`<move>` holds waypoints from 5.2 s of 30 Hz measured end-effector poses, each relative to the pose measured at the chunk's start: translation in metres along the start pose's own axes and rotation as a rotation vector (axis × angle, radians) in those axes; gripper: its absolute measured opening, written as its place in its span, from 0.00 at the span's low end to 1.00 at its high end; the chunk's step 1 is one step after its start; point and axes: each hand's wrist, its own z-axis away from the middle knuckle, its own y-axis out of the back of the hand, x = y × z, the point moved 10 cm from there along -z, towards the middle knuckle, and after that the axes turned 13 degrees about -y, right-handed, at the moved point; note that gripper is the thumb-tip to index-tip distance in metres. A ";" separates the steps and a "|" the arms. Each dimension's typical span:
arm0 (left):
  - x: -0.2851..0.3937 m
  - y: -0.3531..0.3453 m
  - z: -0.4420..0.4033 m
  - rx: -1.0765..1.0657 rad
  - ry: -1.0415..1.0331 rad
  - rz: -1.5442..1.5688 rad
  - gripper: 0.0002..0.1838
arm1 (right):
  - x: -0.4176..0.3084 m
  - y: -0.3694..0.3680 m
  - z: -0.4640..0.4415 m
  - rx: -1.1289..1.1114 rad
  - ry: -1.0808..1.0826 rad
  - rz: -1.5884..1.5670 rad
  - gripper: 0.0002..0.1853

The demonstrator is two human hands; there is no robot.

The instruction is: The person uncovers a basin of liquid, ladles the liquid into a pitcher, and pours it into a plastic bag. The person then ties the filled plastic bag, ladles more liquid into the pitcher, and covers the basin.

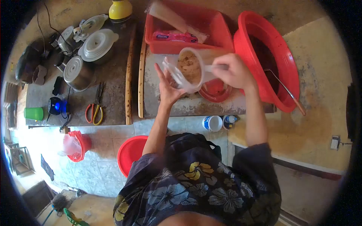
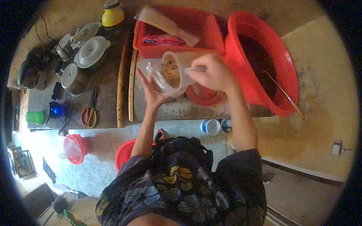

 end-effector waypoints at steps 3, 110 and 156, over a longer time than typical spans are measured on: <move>0.011 -0.005 -0.003 -0.024 -0.045 -0.084 0.78 | 0.089 0.014 0.032 0.262 -0.170 -0.546 0.14; 0.064 -0.002 0.093 -0.548 0.981 0.214 0.15 | 0.003 -0.111 0.042 -0.119 -0.118 -0.149 0.09; -0.004 0.053 -0.004 0.004 0.197 -0.735 0.09 | 0.068 -0.153 -0.016 0.665 -0.141 -0.573 0.12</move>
